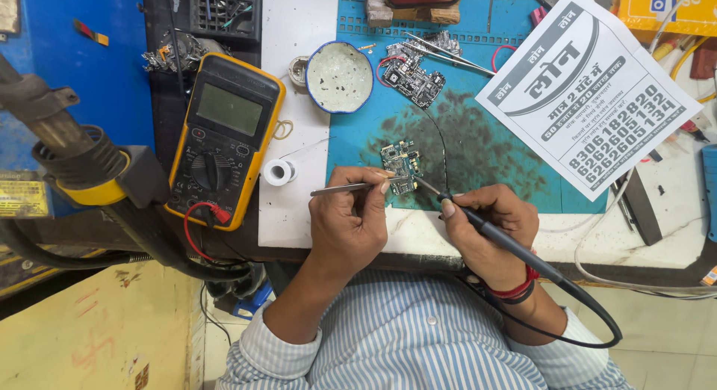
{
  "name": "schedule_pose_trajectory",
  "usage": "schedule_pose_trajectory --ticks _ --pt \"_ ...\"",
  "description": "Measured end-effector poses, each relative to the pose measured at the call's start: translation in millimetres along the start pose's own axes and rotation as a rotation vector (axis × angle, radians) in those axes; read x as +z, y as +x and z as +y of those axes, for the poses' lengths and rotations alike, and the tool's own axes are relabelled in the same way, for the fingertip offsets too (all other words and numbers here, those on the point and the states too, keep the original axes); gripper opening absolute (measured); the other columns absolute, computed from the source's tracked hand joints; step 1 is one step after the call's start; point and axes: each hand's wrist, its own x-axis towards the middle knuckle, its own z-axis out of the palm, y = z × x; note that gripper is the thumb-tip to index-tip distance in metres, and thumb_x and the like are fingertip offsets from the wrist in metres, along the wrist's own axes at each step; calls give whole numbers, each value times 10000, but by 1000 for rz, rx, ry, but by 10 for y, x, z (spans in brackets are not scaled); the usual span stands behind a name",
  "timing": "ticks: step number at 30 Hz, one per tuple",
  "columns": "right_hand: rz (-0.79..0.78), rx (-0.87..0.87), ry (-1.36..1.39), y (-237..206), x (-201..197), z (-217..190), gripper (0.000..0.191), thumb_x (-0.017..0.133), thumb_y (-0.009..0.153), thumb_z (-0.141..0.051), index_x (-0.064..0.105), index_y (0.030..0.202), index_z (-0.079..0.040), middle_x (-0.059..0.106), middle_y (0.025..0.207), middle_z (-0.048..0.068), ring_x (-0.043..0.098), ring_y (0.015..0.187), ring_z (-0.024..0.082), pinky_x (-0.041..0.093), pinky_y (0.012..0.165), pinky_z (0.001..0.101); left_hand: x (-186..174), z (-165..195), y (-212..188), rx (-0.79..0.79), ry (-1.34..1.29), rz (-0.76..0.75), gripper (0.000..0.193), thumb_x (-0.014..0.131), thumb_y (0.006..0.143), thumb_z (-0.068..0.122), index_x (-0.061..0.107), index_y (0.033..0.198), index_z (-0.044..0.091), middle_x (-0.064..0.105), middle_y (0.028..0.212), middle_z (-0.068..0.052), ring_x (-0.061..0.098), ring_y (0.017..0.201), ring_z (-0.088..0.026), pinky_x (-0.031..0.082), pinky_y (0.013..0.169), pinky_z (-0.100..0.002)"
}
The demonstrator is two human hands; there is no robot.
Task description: The person uses a soldering iron and tweezers to solder components on a small circuit board. They repeatedly apply solder to various points on the board while holding it steady with tweezers.
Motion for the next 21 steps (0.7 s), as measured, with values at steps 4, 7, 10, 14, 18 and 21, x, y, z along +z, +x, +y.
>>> schedule_pose_trajectory --ticks 4,7,10,14,18,21 --pt "6 10 -13 1 11 -7 125 767 905 11 652 954 18 708 791 48 604 673 20 455 587 175 0 -4 -3 13 10 6 124 662 1017 -18 563 1087 11 765 1011 -119 691 758 -71 554 641 -219" --pt "10 5 -28 4 11 -15 128 771 898 15 655 950 20 702 781 51 590 660 20 440 576 177 0 -5 -2 -16 7 3 123 662 1008 -21 567 1078 13 773 996 -115 652 687 -58 520 584 -211" --pt "4 3 -2 12 14 -19 122 766 904 17 655 956 19 707 793 48 597 671 17 449 584 177 -3 -7 0 8 11 1 127 659 1013 -21 562 1086 15 770 1004 -111 656 697 -54 523 596 -211" --pt "1 5 -13 12 12 -26 120 765 903 16 657 954 19 710 789 45 601 667 17 452 581 177 -1 -10 -2 18 4 1 131 655 1017 -22 557 1095 15 768 1016 -111 665 716 -53 532 610 -210" --pt "-3 -12 -37 9 13 -29 119 767 892 20 660 944 18 708 781 46 594 656 18 438 570 177 1 -5 -4 1 8 -1 133 663 1006 -27 565 1086 13 770 1005 -114 655 693 -55 519 588 -211" --pt "6 5 6 13 13 -27 115 757 912 17 650 955 11 710 789 34 616 678 11 468 590 174 3 -1 -4 6 -5 -1 131 658 1013 -29 563 1092 14 769 1018 -115 667 716 -59 532 608 -212"
